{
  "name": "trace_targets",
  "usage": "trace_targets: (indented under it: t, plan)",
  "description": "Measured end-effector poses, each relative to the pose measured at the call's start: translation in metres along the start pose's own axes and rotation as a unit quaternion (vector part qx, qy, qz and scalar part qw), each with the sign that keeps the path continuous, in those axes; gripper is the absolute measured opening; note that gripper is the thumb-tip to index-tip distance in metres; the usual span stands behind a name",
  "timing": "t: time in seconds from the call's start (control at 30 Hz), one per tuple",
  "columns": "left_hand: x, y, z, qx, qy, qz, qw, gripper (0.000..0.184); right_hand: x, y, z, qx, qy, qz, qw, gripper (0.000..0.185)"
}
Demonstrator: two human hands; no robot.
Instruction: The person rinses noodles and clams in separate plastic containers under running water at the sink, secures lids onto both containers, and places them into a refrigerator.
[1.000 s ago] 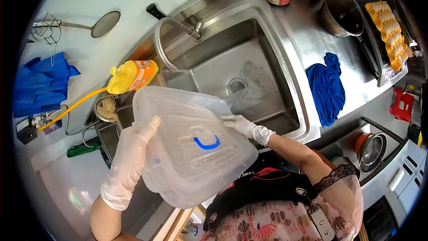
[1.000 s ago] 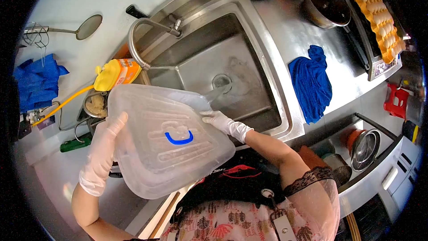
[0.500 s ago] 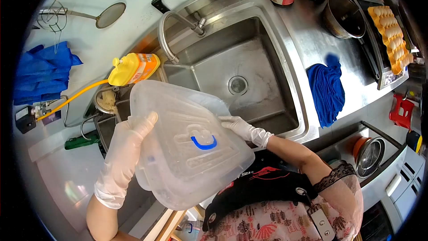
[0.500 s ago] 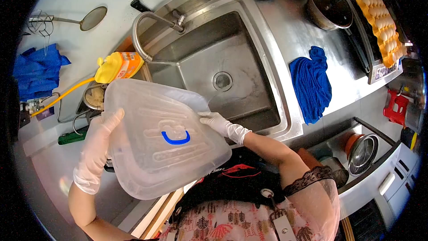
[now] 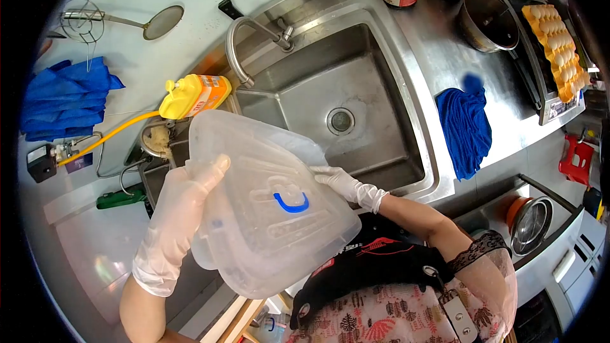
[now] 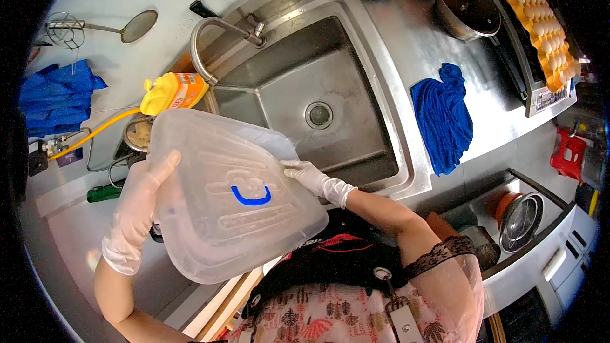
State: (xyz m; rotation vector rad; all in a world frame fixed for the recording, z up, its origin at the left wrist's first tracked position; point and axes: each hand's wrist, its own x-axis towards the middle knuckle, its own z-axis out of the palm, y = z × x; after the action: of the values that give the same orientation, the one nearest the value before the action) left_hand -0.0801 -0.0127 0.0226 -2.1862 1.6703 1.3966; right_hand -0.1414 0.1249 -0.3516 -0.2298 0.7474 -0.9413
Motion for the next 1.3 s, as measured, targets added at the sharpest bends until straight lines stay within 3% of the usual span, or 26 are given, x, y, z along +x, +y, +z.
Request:
trace_targets:
  t: [0.13, 0.4, 0.9, 1.3]
  plan:
    - [0.001, 0.003, 0.001, 0.02, -0.012, 0.004, 1.0, 0.036, -0.004, 0.001, 0.002, -0.036, -0.003, -0.018, 0.999, 0.039]
    - [-0.004, 0.014, 0.01, 0.001, -0.024, -0.009, 1.0, 0.038, -0.012, -0.009, 0.008, 0.024, -0.002, 0.013, 1.0, 0.038]
    - [-0.012, 0.025, 0.017, 0.037, -0.022, -0.026, 0.999, 0.042, -0.016, -0.003, 0.018, 0.017, -0.014, -0.005, 1.0, 0.037]
    - [-0.015, 0.018, 0.018, 0.043, -0.005, 0.003, 0.999, 0.043, -0.013, 0.003, 0.027, 0.054, -0.015, 0.024, 0.998, 0.036]
